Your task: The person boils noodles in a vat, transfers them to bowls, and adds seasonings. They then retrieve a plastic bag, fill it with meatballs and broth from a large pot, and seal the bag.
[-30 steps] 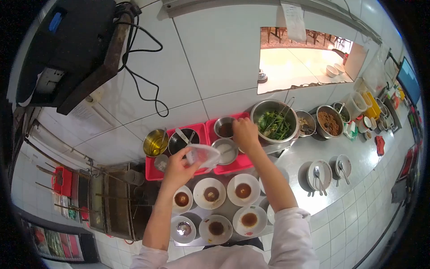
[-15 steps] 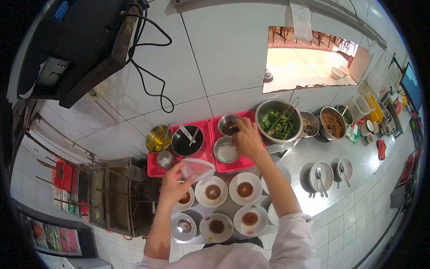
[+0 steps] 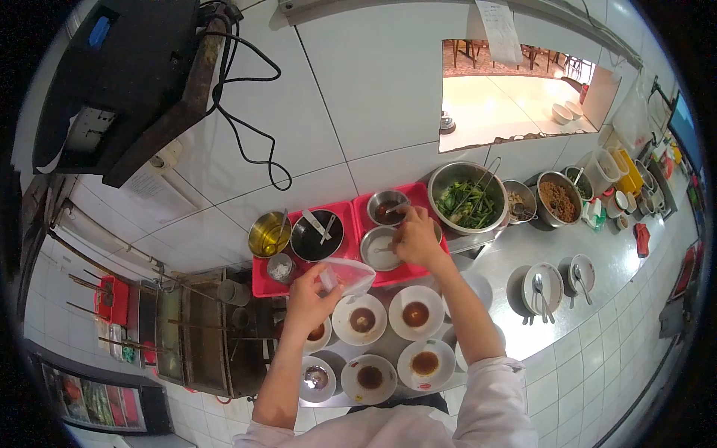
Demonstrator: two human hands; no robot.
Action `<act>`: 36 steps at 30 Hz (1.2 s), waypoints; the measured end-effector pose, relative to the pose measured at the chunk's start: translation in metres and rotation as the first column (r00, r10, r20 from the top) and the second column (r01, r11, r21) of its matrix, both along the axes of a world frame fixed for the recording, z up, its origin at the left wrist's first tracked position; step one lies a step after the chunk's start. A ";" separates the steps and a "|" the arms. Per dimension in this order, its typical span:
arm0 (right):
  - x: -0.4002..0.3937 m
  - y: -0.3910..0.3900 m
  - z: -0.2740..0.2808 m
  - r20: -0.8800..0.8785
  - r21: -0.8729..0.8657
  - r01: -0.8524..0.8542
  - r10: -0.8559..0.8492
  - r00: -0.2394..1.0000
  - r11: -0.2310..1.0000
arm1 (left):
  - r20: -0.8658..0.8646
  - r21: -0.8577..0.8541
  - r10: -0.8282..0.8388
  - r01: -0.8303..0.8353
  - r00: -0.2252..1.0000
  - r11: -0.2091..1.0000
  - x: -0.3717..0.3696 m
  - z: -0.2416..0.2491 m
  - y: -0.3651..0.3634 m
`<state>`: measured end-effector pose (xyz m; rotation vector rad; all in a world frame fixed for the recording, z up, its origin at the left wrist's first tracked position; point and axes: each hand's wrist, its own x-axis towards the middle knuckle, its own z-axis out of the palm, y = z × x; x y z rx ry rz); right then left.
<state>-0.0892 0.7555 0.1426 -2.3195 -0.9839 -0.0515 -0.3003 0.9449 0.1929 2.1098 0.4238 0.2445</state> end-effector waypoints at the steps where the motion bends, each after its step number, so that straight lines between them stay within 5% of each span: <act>1: 0.003 -0.002 0.003 -0.050 0.026 0.011 -0.010 0.999 1.000 | -0.018 -0.005 -0.005 0.005 1.000 1.000 0.002 -0.002 0.001; 11: -0.030 -0.014 0.086 0.051 0.238 -0.026 0.014 0.999 0.971 | -0.016 -0.080 -0.004 0.003 1.000 0.997 0.016 0.010 -0.008; 13: -0.050 -0.009 0.103 0.227 0.186 -0.187 0.143 0.963 0.965 | 0.005 -0.067 -0.015 0.015 1.000 0.998 0.018 0.004 -0.007; 17: -0.053 -0.010 0.113 0.496 0.160 -0.113 0.019 0.868 0.981 | 0.068 -0.129 -0.020 0.029 0.997 0.991 0.017 0.002 -0.007; 20: -0.036 -0.013 0.101 0.456 0.159 0.031 -0.102 0.884 0.987 | 0.053 -0.056 -0.045 0.048 0.998 0.997 0.008 0.006 -0.007; 25: -0.032 -0.006 0.047 0.405 -0.001 0.073 -0.066 0.912 0.997 | 0.287 0.133 -0.089 0.052 0.954 0.990 -0.015 0.027 -0.018; 36: -0.034 0.008 0.015 0.363 0.032 0.170 -0.169 0.916 0.985 | 0.317 0.076 -0.027 0.003 0.948 0.997 -0.033 0.034 -0.012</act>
